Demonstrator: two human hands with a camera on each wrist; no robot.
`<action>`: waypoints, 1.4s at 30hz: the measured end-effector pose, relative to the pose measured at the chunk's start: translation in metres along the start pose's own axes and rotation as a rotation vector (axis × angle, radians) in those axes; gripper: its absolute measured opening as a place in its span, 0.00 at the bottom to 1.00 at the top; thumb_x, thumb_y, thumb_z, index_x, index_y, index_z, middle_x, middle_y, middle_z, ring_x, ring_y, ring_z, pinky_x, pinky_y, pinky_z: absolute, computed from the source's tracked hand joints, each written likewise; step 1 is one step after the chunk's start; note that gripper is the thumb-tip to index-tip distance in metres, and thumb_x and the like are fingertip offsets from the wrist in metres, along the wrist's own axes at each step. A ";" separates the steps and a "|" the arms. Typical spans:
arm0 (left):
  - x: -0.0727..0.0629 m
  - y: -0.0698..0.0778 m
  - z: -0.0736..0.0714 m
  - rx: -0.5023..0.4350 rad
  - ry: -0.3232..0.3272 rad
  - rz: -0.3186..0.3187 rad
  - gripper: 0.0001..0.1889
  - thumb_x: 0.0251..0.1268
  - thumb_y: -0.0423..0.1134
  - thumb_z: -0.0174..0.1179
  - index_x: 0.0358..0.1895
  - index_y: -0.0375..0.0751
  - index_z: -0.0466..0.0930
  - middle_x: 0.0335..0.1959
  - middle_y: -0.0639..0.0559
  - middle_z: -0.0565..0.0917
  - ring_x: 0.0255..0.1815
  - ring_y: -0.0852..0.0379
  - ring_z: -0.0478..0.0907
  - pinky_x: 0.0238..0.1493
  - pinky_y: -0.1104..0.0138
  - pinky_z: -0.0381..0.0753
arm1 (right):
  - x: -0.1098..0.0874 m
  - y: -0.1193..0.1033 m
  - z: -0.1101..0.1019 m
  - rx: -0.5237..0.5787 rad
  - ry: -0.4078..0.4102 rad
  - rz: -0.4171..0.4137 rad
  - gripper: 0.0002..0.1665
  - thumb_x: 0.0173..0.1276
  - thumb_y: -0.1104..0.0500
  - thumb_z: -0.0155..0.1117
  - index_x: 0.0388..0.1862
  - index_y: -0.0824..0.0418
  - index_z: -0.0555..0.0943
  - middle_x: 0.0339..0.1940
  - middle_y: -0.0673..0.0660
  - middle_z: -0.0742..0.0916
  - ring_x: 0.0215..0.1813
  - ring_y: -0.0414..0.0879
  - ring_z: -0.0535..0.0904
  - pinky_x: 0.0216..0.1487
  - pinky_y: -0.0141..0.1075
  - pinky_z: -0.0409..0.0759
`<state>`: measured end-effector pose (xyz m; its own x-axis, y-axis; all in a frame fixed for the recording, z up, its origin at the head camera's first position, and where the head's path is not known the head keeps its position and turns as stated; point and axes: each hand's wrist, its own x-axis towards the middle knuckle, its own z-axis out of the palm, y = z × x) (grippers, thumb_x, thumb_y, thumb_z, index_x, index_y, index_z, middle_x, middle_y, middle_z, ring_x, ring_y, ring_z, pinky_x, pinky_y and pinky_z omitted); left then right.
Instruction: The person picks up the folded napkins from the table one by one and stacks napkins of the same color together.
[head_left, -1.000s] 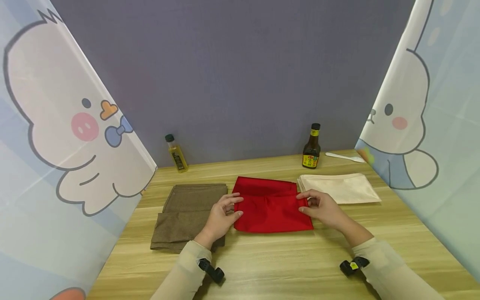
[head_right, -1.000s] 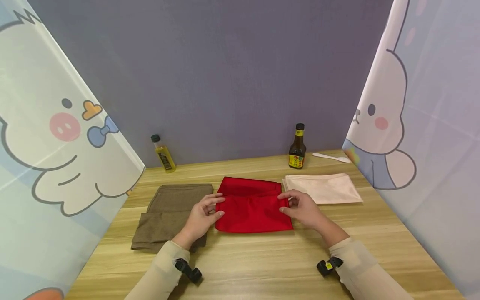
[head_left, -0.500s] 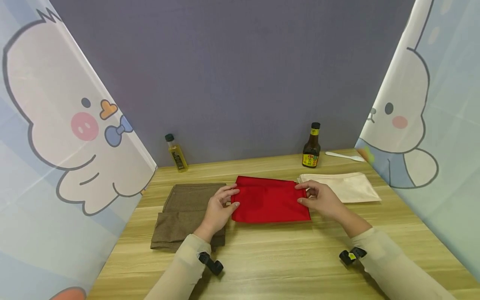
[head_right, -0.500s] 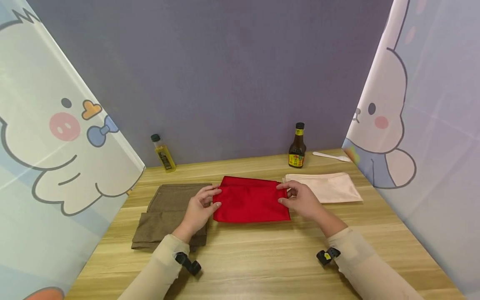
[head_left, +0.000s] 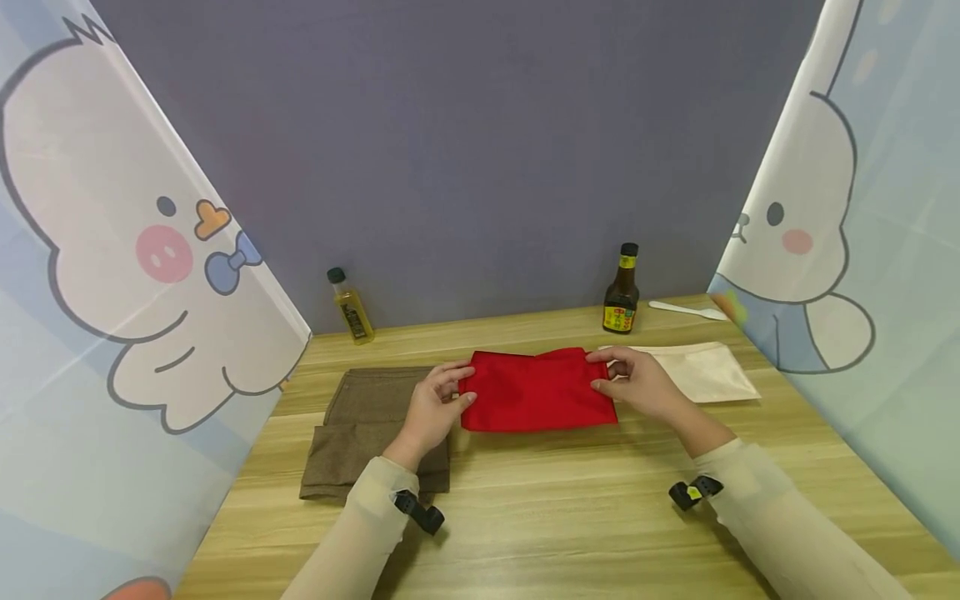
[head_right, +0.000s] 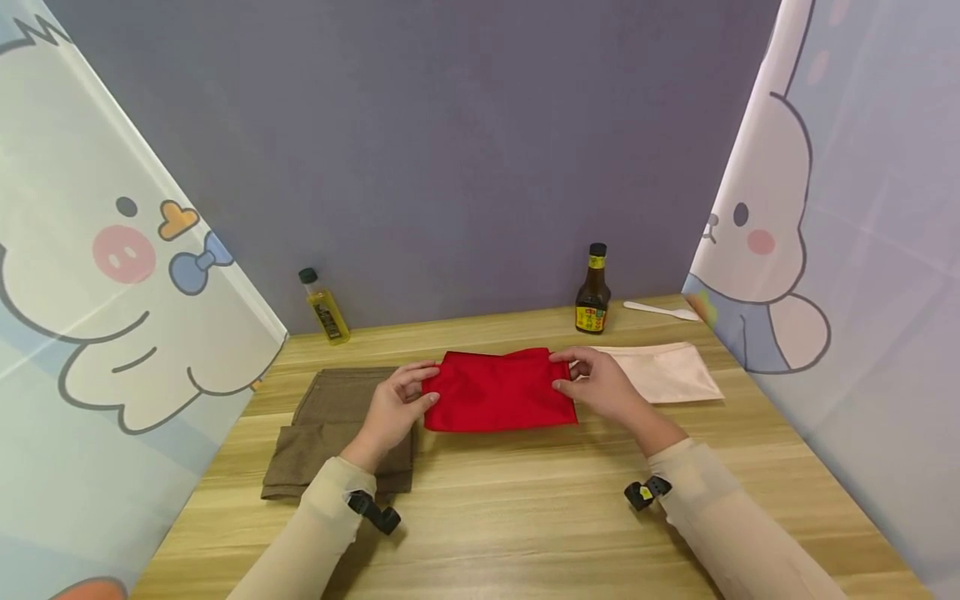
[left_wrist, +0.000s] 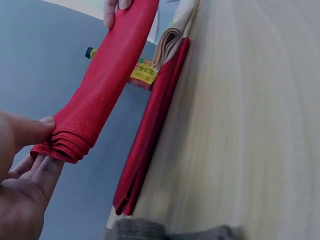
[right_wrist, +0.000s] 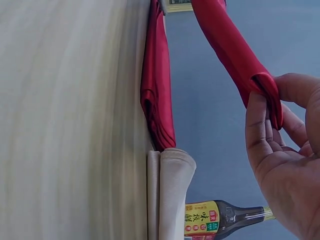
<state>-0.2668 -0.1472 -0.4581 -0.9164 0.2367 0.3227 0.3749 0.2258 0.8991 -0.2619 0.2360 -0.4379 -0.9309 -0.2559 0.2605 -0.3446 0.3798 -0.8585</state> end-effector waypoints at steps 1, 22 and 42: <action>0.001 0.001 -0.001 0.007 0.002 -0.002 0.21 0.68 0.28 0.71 0.63 0.42 0.86 0.71 0.44 0.75 0.46 0.50 0.80 0.40 0.73 0.78 | 0.001 0.000 0.000 -0.004 -0.001 0.004 0.25 0.65 0.66 0.78 0.61 0.62 0.85 0.47 0.61 0.85 0.37 0.47 0.79 0.30 0.31 0.79; 0.026 0.001 -0.005 -0.034 0.070 0.011 0.21 0.67 0.26 0.70 0.63 0.37 0.85 0.71 0.49 0.76 0.57 0.43 0.84 0.56 0.65 0.83 | 0.024 -0.011 -0.002 -0.032 0.017 0.066 0.27 0.70 0.65 0.74 0.67 0.63 0.81 0.51 0.64 0.84 0.45 0.52 0.81 0.33 0.31 0.80; 0.044 -0.003 -0.004 -0.099 0.150 -0.057 0.21 0.69 0.27 0.69 0.63 0.40 0.85 0.71 0.48 0.76 0.57 0.44 0.83 0.44 0.72 0.84 | 0.049 0.005 0.005 0.009 0.056 0.075 0.25 0.69 0.66 0.74 0.65 0.62 0.83 0.45 0.63 0.84 0.41 0.52 0.80 0.30 0.32 0.77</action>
<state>-0.3090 -0.1406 -0.4450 -0.9491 0.0813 0.3042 0.3130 0.1386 0.9396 -0.3082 0.2211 -0.4319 -0.9594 -0.1767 0.2200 -0.2733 0.3880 -0.8802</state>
